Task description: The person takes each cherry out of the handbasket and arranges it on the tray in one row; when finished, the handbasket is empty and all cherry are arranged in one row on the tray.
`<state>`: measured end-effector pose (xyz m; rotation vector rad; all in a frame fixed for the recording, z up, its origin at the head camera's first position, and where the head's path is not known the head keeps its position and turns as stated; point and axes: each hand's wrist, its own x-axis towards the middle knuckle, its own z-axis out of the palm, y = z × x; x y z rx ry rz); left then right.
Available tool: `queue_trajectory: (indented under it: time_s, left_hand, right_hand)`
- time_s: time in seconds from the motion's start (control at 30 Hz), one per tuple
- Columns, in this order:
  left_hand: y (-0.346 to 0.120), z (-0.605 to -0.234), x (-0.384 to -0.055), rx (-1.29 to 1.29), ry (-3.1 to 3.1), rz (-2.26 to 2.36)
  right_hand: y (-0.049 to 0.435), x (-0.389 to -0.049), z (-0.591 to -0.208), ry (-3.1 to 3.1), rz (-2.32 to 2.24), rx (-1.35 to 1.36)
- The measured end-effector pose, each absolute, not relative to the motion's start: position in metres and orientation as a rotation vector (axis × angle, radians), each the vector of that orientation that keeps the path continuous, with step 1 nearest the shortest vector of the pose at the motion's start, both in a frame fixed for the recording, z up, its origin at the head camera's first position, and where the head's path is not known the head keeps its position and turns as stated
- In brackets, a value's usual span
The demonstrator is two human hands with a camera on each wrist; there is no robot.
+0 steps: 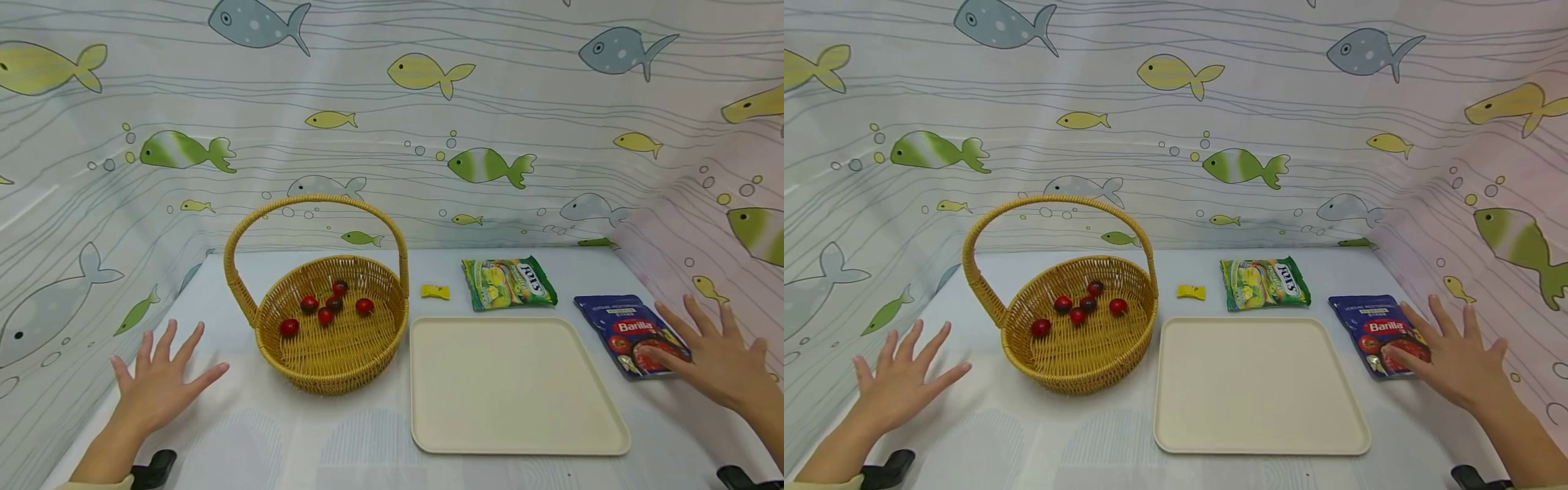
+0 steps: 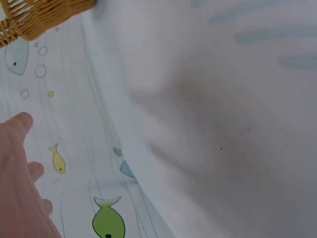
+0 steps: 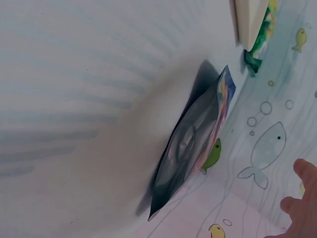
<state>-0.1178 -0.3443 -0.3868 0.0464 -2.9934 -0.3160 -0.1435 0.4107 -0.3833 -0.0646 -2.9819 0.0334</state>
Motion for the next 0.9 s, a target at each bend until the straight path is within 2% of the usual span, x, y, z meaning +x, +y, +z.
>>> queue_trajectory:
  time_s: [0.4,0.67,0.9]
  left_hand:
    - [-0.332,-0.393,-0.120,-0.035,-2.904,-0.447]
    - [-0.309,-0.389,-0.119,-0.011,-2.819,-0.910]
    - [-0.286,-0.389,-0.116,0.068,-2.748,-1.224]
  right_hand:
    - [0.400,-0.145,-0.385,-2.916,0.356,0.126]
    - [0.386,-0.149,-0.378,-2.937,0.668,0.140]
    - [0.371,-0.146,-0.377,-2.837,0.741,0.160]
